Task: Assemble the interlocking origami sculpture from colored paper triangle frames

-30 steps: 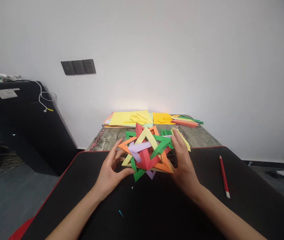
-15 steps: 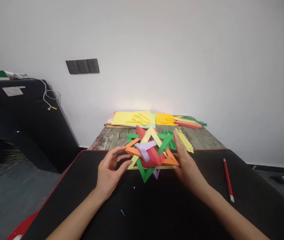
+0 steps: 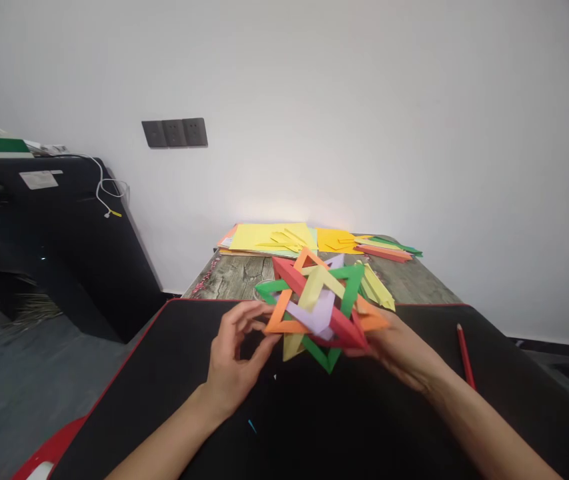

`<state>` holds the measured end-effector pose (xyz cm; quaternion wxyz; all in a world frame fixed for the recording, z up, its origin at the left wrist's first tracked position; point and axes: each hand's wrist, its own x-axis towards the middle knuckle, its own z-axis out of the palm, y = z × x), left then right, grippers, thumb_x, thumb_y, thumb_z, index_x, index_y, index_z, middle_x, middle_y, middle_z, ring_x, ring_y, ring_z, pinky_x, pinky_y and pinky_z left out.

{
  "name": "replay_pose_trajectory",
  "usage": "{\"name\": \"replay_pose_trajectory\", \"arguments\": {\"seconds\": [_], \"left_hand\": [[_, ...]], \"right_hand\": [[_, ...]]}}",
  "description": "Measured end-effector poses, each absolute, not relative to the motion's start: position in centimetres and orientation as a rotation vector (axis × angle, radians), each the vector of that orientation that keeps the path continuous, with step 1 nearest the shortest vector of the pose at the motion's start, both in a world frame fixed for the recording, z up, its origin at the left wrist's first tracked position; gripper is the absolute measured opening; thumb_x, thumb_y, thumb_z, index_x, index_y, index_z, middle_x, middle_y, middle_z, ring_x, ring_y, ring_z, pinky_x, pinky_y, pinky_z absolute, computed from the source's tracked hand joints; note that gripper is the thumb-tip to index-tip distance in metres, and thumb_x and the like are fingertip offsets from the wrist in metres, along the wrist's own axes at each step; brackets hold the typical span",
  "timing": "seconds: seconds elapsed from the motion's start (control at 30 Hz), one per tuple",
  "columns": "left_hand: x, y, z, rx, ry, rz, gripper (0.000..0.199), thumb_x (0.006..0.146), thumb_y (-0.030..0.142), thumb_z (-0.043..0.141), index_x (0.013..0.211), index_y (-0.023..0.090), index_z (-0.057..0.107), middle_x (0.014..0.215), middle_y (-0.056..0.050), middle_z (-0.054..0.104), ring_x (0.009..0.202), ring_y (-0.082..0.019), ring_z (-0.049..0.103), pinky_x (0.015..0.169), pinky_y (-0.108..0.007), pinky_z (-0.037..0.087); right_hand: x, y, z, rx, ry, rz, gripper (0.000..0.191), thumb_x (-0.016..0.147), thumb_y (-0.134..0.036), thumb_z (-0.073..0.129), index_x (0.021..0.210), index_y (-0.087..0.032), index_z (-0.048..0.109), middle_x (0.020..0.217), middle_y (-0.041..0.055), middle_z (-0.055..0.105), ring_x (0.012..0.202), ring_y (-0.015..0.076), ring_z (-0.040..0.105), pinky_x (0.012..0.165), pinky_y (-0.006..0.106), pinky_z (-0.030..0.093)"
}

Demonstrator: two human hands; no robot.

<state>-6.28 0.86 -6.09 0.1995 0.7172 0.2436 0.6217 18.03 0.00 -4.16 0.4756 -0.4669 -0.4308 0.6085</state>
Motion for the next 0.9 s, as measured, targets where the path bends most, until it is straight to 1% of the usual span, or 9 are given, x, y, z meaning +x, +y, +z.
{"name": "replay_pose_trajectory", "arguments": {"seconds": [0.2,0.27,0.33,0.43,0.53,0.63,0.73,0.83,0.9], "left_hand": [[-6.6,0.5,-5.4,2.308,0.708,1.647,0.039,0.082,0.0,0.058,0.113,0.023,0.06,0.11,-0.009,0.065,0.106,-0.022,0.062,0.092,-0.039,0.052],[-6.8,0.4,-5.2,2.37,0.647,1.615,0.042,0.08,0.001,0.06,0.116,0.022,0.059,0.116,-0.01,0.063,0.11,-0.024,0.06,0.094,-0.041,0.051],[-6.8,0.3,-5.2,2.43,0.561,1.578,0.042,0.078,0.002,0.063,0.116,0.02,0.059,0.119,-0.013,0.062,0.113,-0.026,0.059,0.096,-0.043,0.051],[-6.8,0.2,-5.1,2.467,0.508,1.572,0.04,0.077,0.0,0.064,0.112,0.019,0.061,0.118,-0.013,0.063,0.112,-0.026,0.061,0.098,-0.043,0.05],[-6.6,0.0,-4.9,2.422,0.537,1.607,0.034,0.075,-0.001,0.065,0.101,0.02,0.065,0.108,-0.01,0.066,0.1,-0.022,0.065,0.09,-0.038,0.055],[-6.4,0.0,-4.9,2.177,0.586,1.649,0.03,0.073,0.005,0.072,0.097,0.023,0.065,0.101,-0.006,0.065,0.095,-0.02,0.065,0.084,-0.032,0.055],[-6.1,0.3,-4.8,1.759,0.641,1.629,0.043,0.069,0.028,0.079,0.109,0.027,0.062,0.1,-0.004,0.065,0.096,-0.02,0.064,0.084,-0.029,0.054],[-6.3,0.7,-4.5,1.563,0.688,1.488,0.061,0.073,0.056,0.067,0.124,0.025,0.056,0.11,-0.009,0.065,0.101,-0.024,0.063,0.085,-0.031,0.053],[-6.6,0.8,-4.2,1.541,0.688,1.385,0.058,0.078,0.057,0.061,0.127,0.025,0.055,0.119,-0.011,0.062,0.105,-0.025,0.062,0.086,-0.031,0.052]], "right_hand": [[18.6,1.1,-6.1,-0.859,-0.999,1.659,0.046,0.074,-0.01,0.051,0.117,-0.022,0.057,0.109,0.0076,0.071,0.098,0.0255,0.069,0.09,0.049,0.053],[18.9,1.5,-6.5,-0.806,-1.014,1.733,0.039,0.079,-0.017,0.049,0.117,-0.02,0.058,0.111,0.0102,0.07,0.099,0.0272,0.068,0.091,0.051,0.05],[19.1,1.6,-6.6,-0.769,-1.007,1.795,0.037,0.089,-0.034,0.044,0.122,-0.02,0.055,0.114,0.0124,0.069,0.1,0.0286,0.068,0.092,0.053,0.048],[18.9,1.3,-6.6,-0.717,-1.035,1.786,0.067,0.088,-0.07,0.027,0.131,-0.023,0.049,0.119,0.0144,0.066,0.105,0.0306,0.065,0.091,0.055,0.046],[18.6,1.0,-6.7,-0.674,-1.124,1.696,0.084,0.074,-0.083,0.032,0.131,-0.024,0.051,0.122,0.016,0.064,0.112,0.0328,0.06,0.089,0.054,0.047],[18.5,0.8,-7.0,-0.627,-1.169,1.632,0.084,0.069,-0.081,0.049,0.131,-0.024,0.052,0.125,0.0161,0.062,0.116,0.034,0.058,0.09,0.054,0.047],[18.6,0.8,-7.2,-0.6,-1.206,1.604,0.081,0.07,-0.074,0.058,0.134,-0.025,0.048,0.13,0.0152,0.058,0.116,0.0344,0.057,0.09,0.055,0.046],[18.6,1.0,-7.2,-0.589,-1.224,1.617,0.073,0.075,-0.064,0.062,0.135,-0.026,0.047,0.133,0.0147,0.056,0.114,0.0331,0.058,0.09,0.054,0.047],[18.7,1.1,-7.1,-0.583,-1.205,1.634,0.066,0.078,-0.058,0.063,0.133,-0.025,0.049,0.132,0.0152,0.056,0.113,0.0322,0.059,0.091,0.053,0.047]]}}
